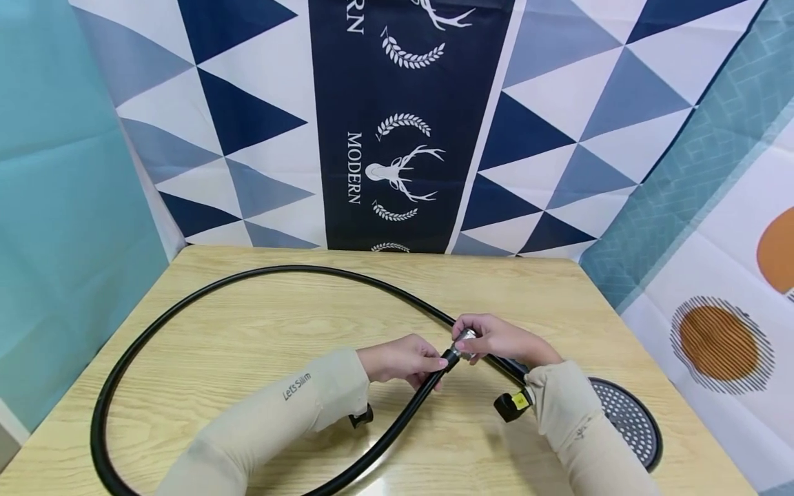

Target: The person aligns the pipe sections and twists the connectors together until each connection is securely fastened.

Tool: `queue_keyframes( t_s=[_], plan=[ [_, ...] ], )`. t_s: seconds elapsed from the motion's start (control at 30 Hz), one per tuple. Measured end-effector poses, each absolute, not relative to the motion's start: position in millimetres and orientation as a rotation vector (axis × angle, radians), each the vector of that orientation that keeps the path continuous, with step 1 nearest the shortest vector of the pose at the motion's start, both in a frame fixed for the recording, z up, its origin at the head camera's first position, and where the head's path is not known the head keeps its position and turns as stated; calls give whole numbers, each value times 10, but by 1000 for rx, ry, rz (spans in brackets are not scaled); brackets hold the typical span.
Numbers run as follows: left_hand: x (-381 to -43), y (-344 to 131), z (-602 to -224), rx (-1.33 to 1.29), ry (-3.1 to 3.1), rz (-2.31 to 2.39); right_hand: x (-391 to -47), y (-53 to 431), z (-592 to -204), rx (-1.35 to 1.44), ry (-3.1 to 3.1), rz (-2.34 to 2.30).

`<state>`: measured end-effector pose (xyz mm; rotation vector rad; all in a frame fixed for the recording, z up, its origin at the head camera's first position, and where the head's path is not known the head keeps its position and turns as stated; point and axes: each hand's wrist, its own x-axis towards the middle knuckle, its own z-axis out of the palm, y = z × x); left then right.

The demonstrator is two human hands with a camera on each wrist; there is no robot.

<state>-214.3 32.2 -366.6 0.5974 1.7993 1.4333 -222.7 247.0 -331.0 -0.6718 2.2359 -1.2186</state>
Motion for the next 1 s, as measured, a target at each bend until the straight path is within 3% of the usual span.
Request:
queue_keyframes(
  t_s=[1.0],
  plan=[
    [-2212,354,-3631,550,1837,1385,-2211,2441,-3671,-532,2087,-1763]
  ],
)
